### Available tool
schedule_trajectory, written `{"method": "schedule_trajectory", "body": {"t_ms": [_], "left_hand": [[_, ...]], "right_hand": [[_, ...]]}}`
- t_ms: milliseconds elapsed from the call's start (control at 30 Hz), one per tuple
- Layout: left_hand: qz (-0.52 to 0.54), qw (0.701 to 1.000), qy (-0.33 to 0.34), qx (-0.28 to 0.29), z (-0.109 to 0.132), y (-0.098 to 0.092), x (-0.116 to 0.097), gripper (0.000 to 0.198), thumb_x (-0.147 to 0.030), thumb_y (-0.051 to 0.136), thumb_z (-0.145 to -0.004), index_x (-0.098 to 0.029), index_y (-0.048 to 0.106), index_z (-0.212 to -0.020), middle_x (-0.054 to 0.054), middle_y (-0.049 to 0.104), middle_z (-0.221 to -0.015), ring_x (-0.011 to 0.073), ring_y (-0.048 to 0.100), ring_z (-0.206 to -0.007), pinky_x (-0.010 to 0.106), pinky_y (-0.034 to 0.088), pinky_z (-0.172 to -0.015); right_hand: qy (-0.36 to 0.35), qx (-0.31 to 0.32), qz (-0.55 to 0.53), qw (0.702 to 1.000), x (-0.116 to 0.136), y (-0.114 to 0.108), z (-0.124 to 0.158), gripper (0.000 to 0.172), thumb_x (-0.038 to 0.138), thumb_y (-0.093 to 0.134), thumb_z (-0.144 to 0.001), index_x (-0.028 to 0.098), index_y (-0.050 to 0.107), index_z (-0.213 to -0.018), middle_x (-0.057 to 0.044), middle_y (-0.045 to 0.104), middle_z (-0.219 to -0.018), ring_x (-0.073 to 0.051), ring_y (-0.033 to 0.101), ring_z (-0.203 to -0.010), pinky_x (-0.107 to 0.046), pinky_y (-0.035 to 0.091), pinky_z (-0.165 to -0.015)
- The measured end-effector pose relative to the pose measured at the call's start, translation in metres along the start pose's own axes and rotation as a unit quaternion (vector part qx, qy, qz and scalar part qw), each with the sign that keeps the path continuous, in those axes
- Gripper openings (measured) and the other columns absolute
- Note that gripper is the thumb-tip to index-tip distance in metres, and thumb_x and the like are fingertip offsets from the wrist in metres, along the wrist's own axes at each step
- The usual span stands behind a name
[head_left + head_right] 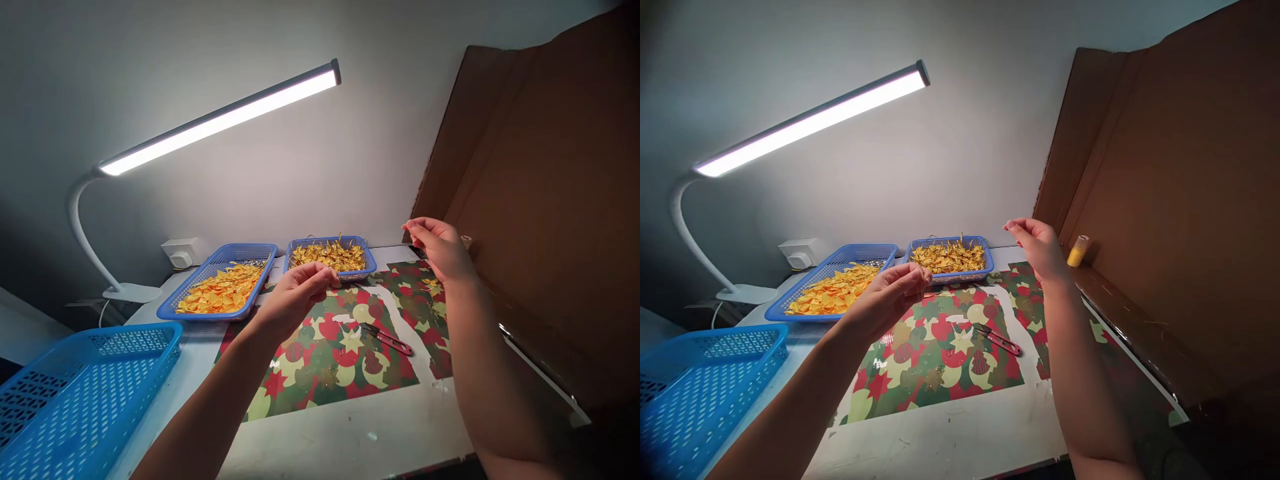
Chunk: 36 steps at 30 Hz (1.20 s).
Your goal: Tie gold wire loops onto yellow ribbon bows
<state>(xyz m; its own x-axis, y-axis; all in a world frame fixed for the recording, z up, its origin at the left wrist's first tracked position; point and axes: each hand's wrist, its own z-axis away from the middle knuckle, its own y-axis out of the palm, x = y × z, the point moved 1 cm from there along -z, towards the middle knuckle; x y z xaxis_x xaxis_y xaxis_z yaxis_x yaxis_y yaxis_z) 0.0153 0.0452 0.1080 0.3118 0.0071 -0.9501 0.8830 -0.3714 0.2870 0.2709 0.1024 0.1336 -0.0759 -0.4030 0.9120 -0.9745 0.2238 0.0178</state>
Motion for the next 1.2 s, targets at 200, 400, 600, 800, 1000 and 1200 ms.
{"method": "schedule_trajectory", "body": {"t_ms": [200, 400, 600, 800, 1000, 1200], "left_hand": [[-0.013, 1.0, -0.024, -0.016, -0.001, -0.004, -0.004, 0.031, -0.04, 0.082, -0.068, -0.013, 0.067, -0.07, -0.003, 0.047, -0.063, 0.0054, 0.03, -0.056, 0.017, 0.029, -0.052], [-0.024, 0.999, -0.046, -0.01, -0.001, -0.004, -0.001, 0.03, -0.039, 0.082, -0.069, -0.013, 0.067, -0.069, -0.002, 0.049, -0.064, 0.0055, 0.031, -0.055, 0.017, 0.029, -0.051], [-0.015, 0.998, -0.065, -0.004, -0.001, -0.004, 0.002, 0.03, -0.039, 0.083, -0.066, -0.012, 0.071, -0.069, 0.0, 0.056, -0.066, 0.0047, 0.033, -0.055, 0.017, 0.032, -0.052], [0.005, 0.996, -0.078, 0.033, 0.001, -0.003, 0.001, 0.025, -0.035, 0.08, -0.071, -0.011, 0.072, -0.069, 0.002, 0.059, -0.071, 0.0042, 0.033, -0.054, 0.019, 0.032, -0.051], [0.059, 0.992, -0.091, 0.058, -0.001, -0.004, 0.003, 0.02, -0.027, 0.075, -0.075, -0.01, 0.068, -0.066, 0.001, 0.056, -0.069, 0.0033, 0.034, -0.053, 0.017, 0.034, -0.051], [0.094, 0.99, -0.099, 0.03, -0.001, -0.005, 0.002, 0.018, -0.022, 0.074, -0.069, -0.01, 0.063, -0.061, -0.001, 0.052, -0.063, 0.0028, 0.036, -0.051, 0.014, 0.038, -0.05]], "right_hand": [[-0.017, 0.099, 0.046, 0.994, 0.003, 0.013, 0.012, 0.023, 0.041, 0.071, -0.072, 0.019, 0.071, -0.075, -0.001, 0.063, -0.073, -0.011, 0.049, -0.065, -0.026, 0.037, -0.062], [-0.069, 0.312, 0.065, 0.945, 0.02, 0.058, 0.049, 0.026, 0.044, 0.071, -0.079, 0.021, 0.073, -0.091, 0.0, 0.063, -0.077, -0.012, 0.05, -0.068, -0.027, 0.039, -0.065], [-0.053, 0.297, -0.001, 0.954, 0.015, 0.071, 0.053, 0.032, 0.049, 0.07, -0.08, 0.019, 0.067, -0.071, -0.001, 0.058, -0.071, -0.012, 0.046, -0.065, -0.027, 0.035, -0.059], [-0.023, 0.258, -0.023, 0.966, 0.002, 0.069, 0.044, 0.034, 0.052, 0.074, -0.074, 0.019, 0.067, -0.075, -0.001, 0.057, -0.072, -0.012, 0.044, -0.066, -0.027, 0.034, -0.059], [-0.024, 0.239, -0.021, 0.97, -0.004, 0.067, 0.038, 0.031, 0.049, 0.075, -0.075, 0.018, 0.068, -0.075, -0.001, 0.059, -0.073, -0.012, 0.047, -0.069, -0.027, 0.037, -0.064], [-0.017, 0.197, -0.007, 0.98, -0.009, 0.058, 0.028, 0.037, 0.054, 0.075, -0.071, 0.018, 0.068, -0.073, -0.001, 0.06, -0.071, -0.013, 0.05, -0.071, -0.027, 0.04, -0.067]]}}
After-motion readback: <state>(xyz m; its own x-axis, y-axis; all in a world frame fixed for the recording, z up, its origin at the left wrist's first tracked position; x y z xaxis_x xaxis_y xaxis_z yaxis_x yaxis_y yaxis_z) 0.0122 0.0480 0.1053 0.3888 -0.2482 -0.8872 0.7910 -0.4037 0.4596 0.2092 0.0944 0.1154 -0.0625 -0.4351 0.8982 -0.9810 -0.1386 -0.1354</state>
